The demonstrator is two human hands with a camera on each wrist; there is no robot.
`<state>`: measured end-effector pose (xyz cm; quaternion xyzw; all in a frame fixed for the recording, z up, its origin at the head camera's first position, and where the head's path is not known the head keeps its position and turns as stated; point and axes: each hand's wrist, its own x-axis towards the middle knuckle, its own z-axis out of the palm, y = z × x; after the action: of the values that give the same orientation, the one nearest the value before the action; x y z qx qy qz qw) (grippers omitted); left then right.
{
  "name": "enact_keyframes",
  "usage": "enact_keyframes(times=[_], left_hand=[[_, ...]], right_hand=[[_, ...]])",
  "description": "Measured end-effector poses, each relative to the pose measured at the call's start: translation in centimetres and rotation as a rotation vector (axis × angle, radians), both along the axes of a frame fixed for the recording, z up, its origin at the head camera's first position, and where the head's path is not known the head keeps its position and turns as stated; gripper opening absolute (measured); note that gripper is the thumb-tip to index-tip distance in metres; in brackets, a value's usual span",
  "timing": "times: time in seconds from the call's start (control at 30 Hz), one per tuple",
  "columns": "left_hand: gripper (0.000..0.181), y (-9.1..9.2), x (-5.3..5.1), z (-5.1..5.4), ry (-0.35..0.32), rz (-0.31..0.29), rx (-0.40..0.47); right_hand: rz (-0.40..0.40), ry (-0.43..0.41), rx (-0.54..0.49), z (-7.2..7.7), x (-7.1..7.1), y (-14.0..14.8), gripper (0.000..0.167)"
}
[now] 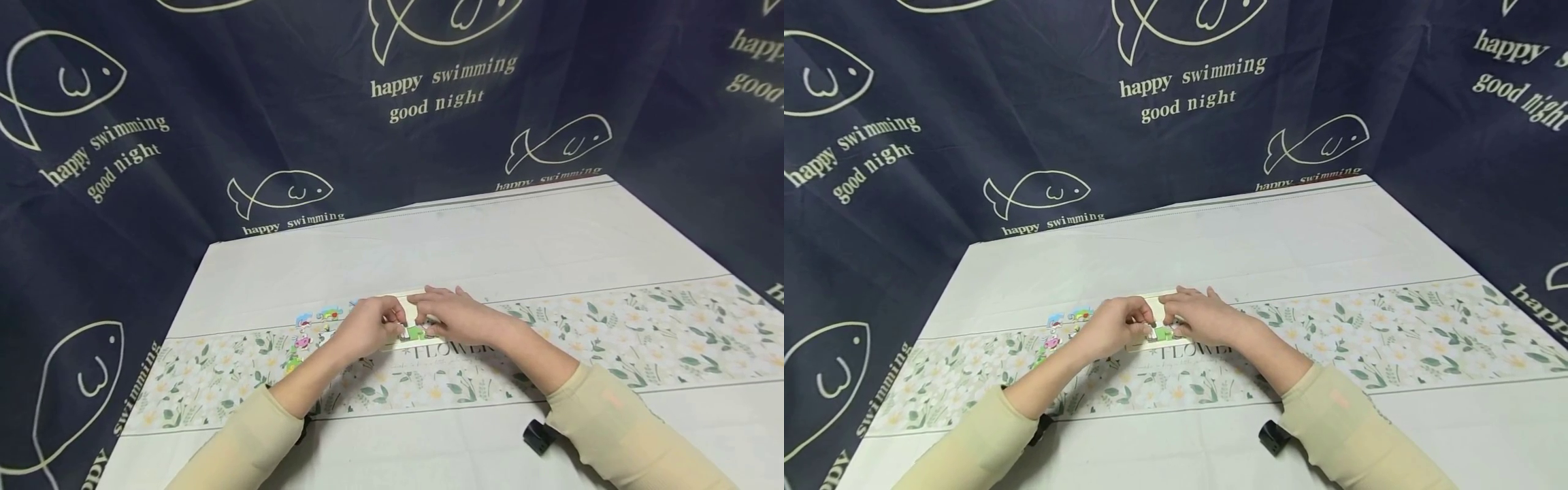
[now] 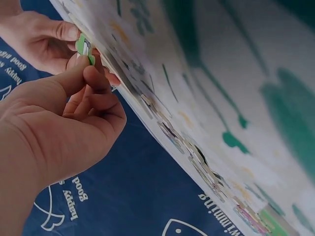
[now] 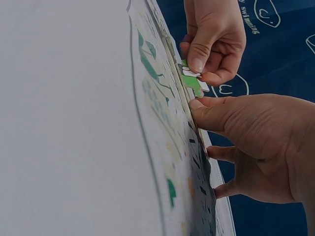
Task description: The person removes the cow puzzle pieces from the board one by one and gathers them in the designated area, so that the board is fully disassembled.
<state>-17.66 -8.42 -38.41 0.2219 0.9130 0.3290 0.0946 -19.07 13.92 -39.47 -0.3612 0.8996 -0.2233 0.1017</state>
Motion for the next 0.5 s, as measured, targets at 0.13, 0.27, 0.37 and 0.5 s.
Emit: enact_keyframes(times=[0.13,0.27,0.37,0.5], left_hand=[[0.005,-0.4,-0.1,0.3,-0.047,0.023,0.041],[0.005,-1.0,-0.3,0.4,-0.089,0.043,0.080],[0.004,-1.5,-0.4,0.3,-0.112,0.066,0.110],[0.003,-2.7,-0.3,0.4,-0.141,0.121,0.131]], right_hand=[[0.001,-0.001,0.009,0.1,0.0,0.0,0.010],[0.004,-0.006,0.011,0.1,0.1,0.0,0.009],[0.000,-0.012,0.008,0.2,0.2,0.0,0.009],[-0.003,-0.005,0.014,0.1,0.2,-0.1,0.010]])
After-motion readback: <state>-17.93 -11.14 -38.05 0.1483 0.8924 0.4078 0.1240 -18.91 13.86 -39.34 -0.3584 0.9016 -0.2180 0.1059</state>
